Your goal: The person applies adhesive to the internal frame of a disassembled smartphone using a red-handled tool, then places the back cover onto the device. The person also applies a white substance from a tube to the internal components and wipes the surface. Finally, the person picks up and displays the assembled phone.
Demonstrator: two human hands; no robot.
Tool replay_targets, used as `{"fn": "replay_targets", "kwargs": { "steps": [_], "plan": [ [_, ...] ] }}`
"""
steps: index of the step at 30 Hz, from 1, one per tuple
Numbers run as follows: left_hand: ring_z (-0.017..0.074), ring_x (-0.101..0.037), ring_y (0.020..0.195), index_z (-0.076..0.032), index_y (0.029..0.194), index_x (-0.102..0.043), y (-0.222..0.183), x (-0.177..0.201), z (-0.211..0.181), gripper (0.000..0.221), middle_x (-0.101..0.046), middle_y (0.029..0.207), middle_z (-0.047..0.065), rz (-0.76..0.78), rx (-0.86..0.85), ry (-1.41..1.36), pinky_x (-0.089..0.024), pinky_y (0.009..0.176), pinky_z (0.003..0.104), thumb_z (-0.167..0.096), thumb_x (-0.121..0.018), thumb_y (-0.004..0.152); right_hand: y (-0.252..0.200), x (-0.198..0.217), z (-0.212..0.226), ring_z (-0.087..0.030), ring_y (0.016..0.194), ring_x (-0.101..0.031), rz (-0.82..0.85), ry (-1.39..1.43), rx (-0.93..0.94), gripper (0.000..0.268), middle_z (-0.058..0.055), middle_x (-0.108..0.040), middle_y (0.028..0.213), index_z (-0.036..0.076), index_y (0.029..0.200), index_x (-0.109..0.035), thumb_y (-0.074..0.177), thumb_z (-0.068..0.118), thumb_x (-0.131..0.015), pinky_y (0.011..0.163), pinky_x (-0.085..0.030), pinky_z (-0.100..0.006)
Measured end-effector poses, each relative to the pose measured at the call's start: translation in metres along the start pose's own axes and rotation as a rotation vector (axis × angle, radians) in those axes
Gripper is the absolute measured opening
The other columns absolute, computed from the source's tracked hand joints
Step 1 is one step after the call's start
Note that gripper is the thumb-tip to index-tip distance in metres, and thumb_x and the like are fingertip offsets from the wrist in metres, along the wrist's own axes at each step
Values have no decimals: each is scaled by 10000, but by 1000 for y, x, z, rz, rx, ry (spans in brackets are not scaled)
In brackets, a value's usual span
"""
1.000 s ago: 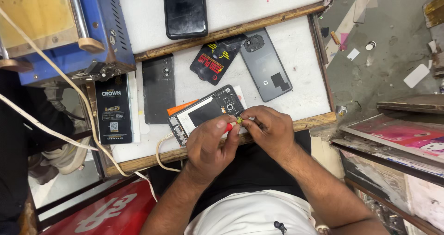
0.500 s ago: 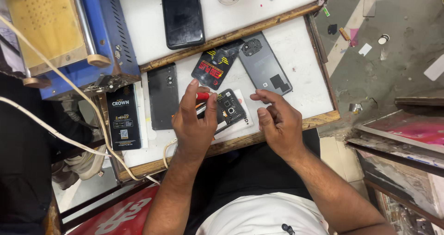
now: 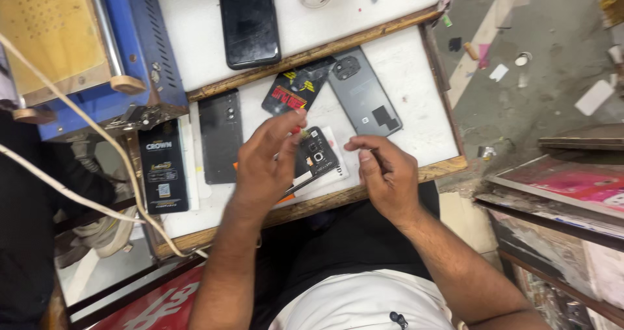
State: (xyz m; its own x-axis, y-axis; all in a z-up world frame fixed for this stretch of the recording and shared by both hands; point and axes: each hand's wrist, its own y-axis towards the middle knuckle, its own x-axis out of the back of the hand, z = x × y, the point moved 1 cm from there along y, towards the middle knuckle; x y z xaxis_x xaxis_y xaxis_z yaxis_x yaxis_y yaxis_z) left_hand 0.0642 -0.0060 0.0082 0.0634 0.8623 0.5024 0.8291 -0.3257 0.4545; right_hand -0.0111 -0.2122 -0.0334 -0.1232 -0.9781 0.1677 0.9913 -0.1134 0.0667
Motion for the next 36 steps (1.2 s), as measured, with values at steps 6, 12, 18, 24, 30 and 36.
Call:
{"fn": "replay_targets", "kwargs": {
  "steps": [6, 12, 18, 24, 30, 36],
  "plan": [
    [266, -697, 1037, -133, 1391, -565, 11, 8, -4, 449, -652, 1202, 125, 38, 33, -32, -597, 873, 378, 39, -694, 996, 4, -6, 10, -65, 556, -596, -15, -251, 41, 183, -79, -781, 1087, 34, 1122, -728, 945, 69, -696, 509, -484, -218],
    [294, -685, 1046, -131, 1337, -583, 13, 6, -8, 447, -666, 1100, 93, 44, -6, 49, -569, 910, 426, 0, -712, 930, 9, -20, 27, -108, 584, -647, 104, -426, 142, 347, -72, -712, 1258, 86, 1140, -732, 821, 158, -848, 535, -549, -251],
    [370, -673, 1157, -120, 1344, -580, 17, 9, -12, 463, -677, 1115, 103, 34, -11, 12, -535, 1000, 469, -5, -703, 912, 12, -22, 32, -124, 574, -625, 155, -489, 112, 465, -47, -704, 1272, 87, 1147, -749, 738, 241, -908, 532, -543, -264],
    [389, -637, 1071, -103, 1319, -572, 17, 12, -22, 447, -661, 1128, 140, -28, -76, 101, -520, 933, 494, -5, -680, 896, 13, -25, 31, -120, 582, -636, 165, -490, 93, 457, -45, -707, 1266, 65, 1134, -749, 737, 232, -903, 547, -542, -259],
    [358, -635, 1070, -153, 1389, -555, 12, 4, -16, 511, -620, 1156, 126, 7, -116, -1, -525, 957, 448, 52, -654, 932, 4, -9, 14, -155, 771, -695, 58, -291, 165, 200, -77, -737, 1230, 68, 1130, -744, 933, 99, -763, 625, -555, -259],
    [294, -661, 988, -154, 1404, -550, 5, 7, -11, 508, -629, 1166, 102, 54, -8, -84, -552, 915, 411, 60, -645, 953, 41, 75, 21, -222, 756, -706, -189, -784, 81, 166, -88, -758, 1037, 113, 1107, -784, 946, 149, -761, 683, -546, -348]
  ]
}}
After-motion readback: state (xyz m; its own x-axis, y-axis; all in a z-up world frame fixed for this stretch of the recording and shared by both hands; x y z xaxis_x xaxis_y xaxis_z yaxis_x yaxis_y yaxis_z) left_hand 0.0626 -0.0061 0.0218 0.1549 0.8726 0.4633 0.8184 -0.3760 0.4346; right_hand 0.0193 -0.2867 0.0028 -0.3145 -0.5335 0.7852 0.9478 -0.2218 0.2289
